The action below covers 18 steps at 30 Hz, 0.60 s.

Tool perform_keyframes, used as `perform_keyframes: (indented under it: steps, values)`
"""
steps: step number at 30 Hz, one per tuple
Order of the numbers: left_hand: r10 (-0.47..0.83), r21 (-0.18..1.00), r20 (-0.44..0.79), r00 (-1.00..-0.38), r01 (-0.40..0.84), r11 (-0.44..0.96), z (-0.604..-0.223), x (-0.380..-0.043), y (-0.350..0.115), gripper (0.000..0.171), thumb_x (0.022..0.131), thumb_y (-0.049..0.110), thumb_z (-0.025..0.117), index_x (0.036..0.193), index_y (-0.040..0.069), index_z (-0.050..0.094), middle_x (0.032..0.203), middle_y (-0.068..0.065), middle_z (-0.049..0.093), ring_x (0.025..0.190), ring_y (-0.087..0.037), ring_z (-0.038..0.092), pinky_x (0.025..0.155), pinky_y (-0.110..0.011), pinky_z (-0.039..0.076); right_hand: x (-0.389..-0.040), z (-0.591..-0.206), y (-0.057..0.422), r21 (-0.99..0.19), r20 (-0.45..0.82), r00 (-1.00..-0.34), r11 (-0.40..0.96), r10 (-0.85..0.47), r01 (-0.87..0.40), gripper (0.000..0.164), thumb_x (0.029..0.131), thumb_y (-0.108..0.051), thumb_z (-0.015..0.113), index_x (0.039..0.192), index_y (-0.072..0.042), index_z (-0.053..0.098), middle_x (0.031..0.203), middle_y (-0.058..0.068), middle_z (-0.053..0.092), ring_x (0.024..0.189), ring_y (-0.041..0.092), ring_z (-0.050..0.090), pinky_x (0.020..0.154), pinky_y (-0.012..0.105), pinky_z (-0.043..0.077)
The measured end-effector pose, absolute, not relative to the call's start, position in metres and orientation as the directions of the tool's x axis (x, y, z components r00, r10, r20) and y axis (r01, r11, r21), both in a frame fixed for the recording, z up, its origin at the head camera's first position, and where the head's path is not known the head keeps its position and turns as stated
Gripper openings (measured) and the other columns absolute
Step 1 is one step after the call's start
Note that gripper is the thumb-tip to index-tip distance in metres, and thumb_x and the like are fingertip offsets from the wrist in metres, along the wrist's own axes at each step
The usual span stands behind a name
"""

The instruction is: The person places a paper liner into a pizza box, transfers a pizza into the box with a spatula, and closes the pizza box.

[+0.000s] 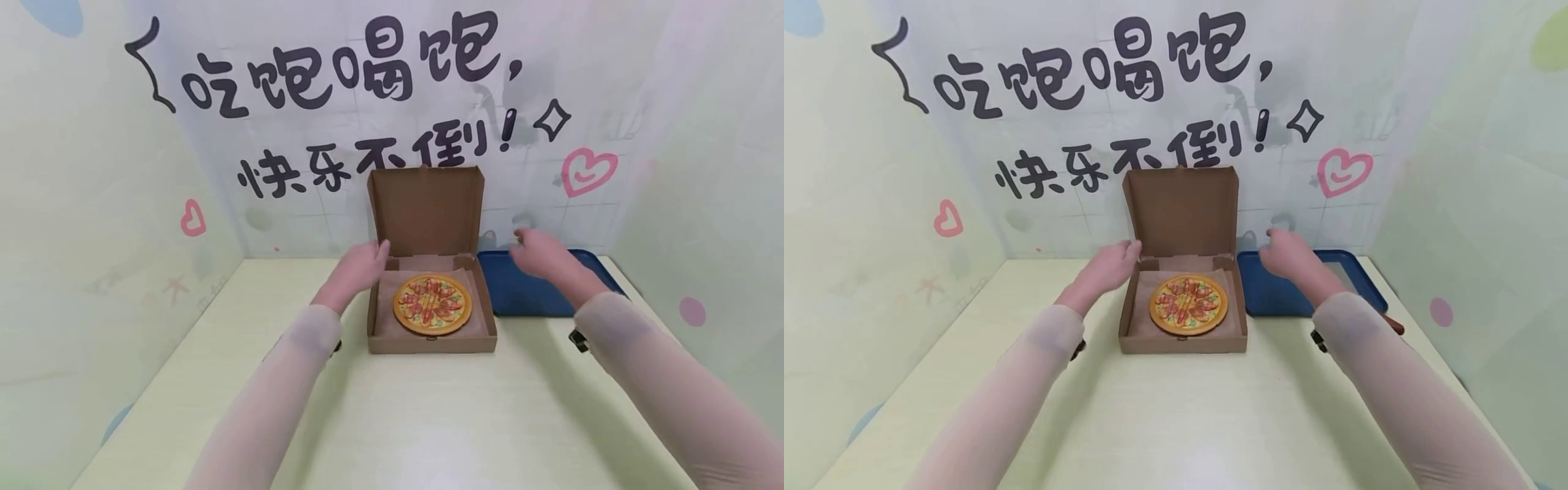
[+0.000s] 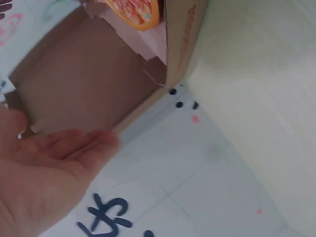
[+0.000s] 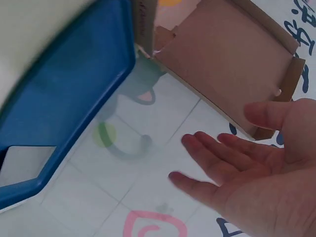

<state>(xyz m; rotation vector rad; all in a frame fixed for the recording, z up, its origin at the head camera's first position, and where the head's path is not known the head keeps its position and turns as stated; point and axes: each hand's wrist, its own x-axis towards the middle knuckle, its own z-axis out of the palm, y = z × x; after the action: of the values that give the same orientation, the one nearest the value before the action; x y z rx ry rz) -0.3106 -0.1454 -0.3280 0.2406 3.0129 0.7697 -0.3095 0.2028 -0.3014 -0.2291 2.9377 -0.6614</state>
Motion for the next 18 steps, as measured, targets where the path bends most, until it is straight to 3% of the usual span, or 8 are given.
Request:
perform_keyframes:
  steps: [2, 5, 9, 11, 12, 18]
  values:
    - [0.127, 0.526, 0.076, -0.989, 0.148, 0.838, -0.322, -0.327, -0.151, 0.078, 0.113, 0.056, 0.017, 0.16, -0.003, 0.039, 0.165, -0.026, 0.044, 0.153, -0.045, 0.044, 0.128, -0.056, 0.036, -0.322, -0.294, 0.195, -0.503, -0.068, -0.979, 0.854, -0.191, -0.132, 0.06, 0.116, -0.025, 0.032, 0.162, 0.012, 0.026, 0.164, 0.036, 0.036, 0.152, 0.051, 0.039, 0.124, 0.064, 0.037]
    - [0.093, 0.548, 0.121, -0.988, 0.144, 0.824, -0.309, -0.345, -0.156, 0.078, 0.113, 0.055, 0.016, 0.162, -0.004, 0.034, 0.168, -0.026, 0.039, 0.155, -0.045, 0.041, 0.129, -0.054, 0.034, -0.34, -0.284, 0.186, -0.588, -0.041, -0.985, 0.801, -0.169, -0.113, 0.059, 0.117, -0.03, 0.025, 0.158, 0.011, 0.035, 0.137, 0.036, 0.054, 0.131, 0.049, 0.053, 0.116, 0.058, 0.045]
    - [0.048, 0.633, 0.153, -0.987, 0.135, 0.762, -0.296, -0.365, -0.158, 0.076, 0.114, 0.054, 0.016, 0.162, -0.001, 0.036, 0.168, -0.024, 0.04, 0.156, -0.043, 0.039, 0.13, -0.052, 0.033, -0.36, -0.27, 0.181, -0.664, -0.03, -0.992, 0.744, -0.125, -0.073, 0.065, 0.117, -0.039, 0.018, 0.161, 0.007, 0.033, 0.145, 0.033, 0.052, 0.141, 0.047, 0.048, 0.121, 0.056, 0.041]
    - [0.018, 0.709, 0.167, -0.986, 0.132, 0.693, -0.293, -0.376, -0.16, 0.076, 0.114, 0.055, 0.015, 0.163, 0.001, 0.036, 0.17, -0.021, 0.039, 0.158, -0.041, 0.037, 0.132, -0.05, 0.03, -0.367, -0.265, 0.181, -0.704, -0.025, -0.993, 0.707, -0.114, -0.063, 0.068, 0.117, -0.044, 0.018, 0.165, 0.003, 0.028, 0.165, 0.029, 0.04, 0.156, 0.044, 0.037, 0.13, 0.057, 0.031]
    - [0.006, 0.749, 0.168, -0.986, 0.132, 0.65, -0.292, -0.38, -0.161, 0.076, 0.113, 0.056, 0.014, 0.163, 0.003, 0.036, 0.17, -0.02, 0.038, 0.159, -0.04, 0.035, 0.133, -0.05, 0.029, -0.37, -0.263, 0.18, -0.727, -0.022, -0.993, 0.683, -0.113, -0.062, 0.069, 0.117, -0.046, 0.018, 0.168, 0.001, 0.019, 0.174, 0.025, 0.027, 0.162, 0.042, 0.026, 0.133, 0.057, 0.024]
    - [0.013, 0.941, 0.072, -0.997, 0.072, 0.33, -0.287, -0.396, -0.166, 0.078, 0.112, 0.061, 0.01, 0.17, 0.009, 0.019, 0.179, -0.012, 0.022, 0.166, -0.03, 0.022, 0.137, -0.046, 0.018, -0.385, -0.262, 0.168, -0.871, -0.029, -0.992, 0.49, -0.119, -0.034, 0.07, 0.116, -0.051, 0.02, 0.172, -0.009, 0.01, 0.179, 0.018, 0.017, 0.166, 0.035, 0.021, 0.135, 0.054, 0.021]
